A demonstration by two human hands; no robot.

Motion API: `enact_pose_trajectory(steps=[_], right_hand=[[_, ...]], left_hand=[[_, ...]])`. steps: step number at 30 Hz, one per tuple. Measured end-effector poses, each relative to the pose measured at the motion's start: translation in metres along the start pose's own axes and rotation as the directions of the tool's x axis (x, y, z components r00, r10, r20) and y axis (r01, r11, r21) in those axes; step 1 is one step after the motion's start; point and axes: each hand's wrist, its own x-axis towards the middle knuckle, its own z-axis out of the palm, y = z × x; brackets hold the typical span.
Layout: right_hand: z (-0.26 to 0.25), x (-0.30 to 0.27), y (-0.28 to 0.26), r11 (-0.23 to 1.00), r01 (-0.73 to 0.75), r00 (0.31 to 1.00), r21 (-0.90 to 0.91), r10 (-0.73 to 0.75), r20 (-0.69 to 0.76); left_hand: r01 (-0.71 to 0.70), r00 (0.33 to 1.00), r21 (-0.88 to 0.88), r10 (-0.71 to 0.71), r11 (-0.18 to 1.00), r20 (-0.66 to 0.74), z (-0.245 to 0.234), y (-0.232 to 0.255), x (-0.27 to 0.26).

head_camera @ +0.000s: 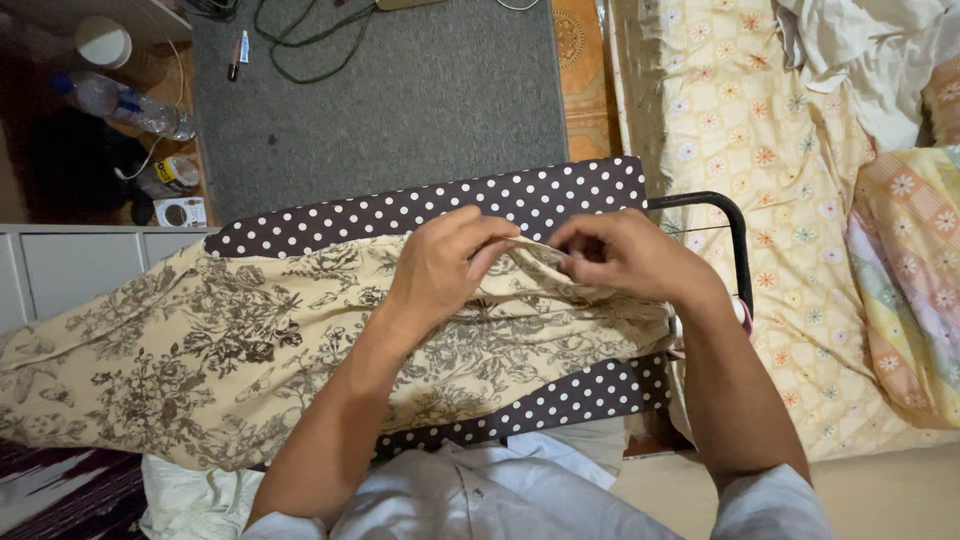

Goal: The person uses a pink lint roller to roll over a patterned fabric laid on a polka-dotted ironing board. They repeatedly smooth and reposition the fabric, then continue rolling different sections of the same piece.

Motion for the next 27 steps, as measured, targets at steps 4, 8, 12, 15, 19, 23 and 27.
enact_pose_trajectory(steps=[4, 8, 12, 15, 19, 23, 27], right_hand=[[0.000, -0.004, 0.004, 0.991, 0.024, 1.000, -0.130, -0.025, -0.007], [0.003, -0.011, 0.013, 0.967, 0.108, 0.981, -0.232, -0.141, -0.133], [-0.002, -0.011, 0.030, 0.947, 0.254, 0.900, -0.197, -0.306, -0.310], [-0.007, -0.016, 0.036, 0.998, 0.063, 0.925, 0.023, -0.050, -0.376], [-0.014, -0.018, 0.036, 0.995, -0.061, 0.923, 0.077, 0.086, -0.375], [-0.015, -0.021, 0.029, 0.980, -0.100, 0.945, -0.175, 0.038, -0.326], [0.001, -0.023, 0.027, 0.906, -0.215, 0.893, -0.365, 0.031, -0.450]], left_hand=[[-0.023, 0.999, 0.003, 0.023, 1.000, -0.038, -0.004, 0.000, 0.003], [0.035, 0.999, 0.026, -0.035, 0.999, -0.001, -0.008, -0.001, 0.003], [0.070, 0.998, 0.007, -0.070, 0.998, -0.006, -0.008, -0.006, 0.000], [0.130, 0.991, -0.009, -0.130, 0.991, 0.002, -0.004, -0.015, -0.001], [0.157, 0.987, 0.061, -0.155, 0.986, -0.042, -0.002, -0.024, 0.001], [0.133, 0.990, 0.222, -0.121, 0.966, -0.069, -0.008, -0.025, 0.001], [0.184, 0.983, 0.283, -0.181, 0.941, -0.036, -0.005, -0.028, 0.002]])
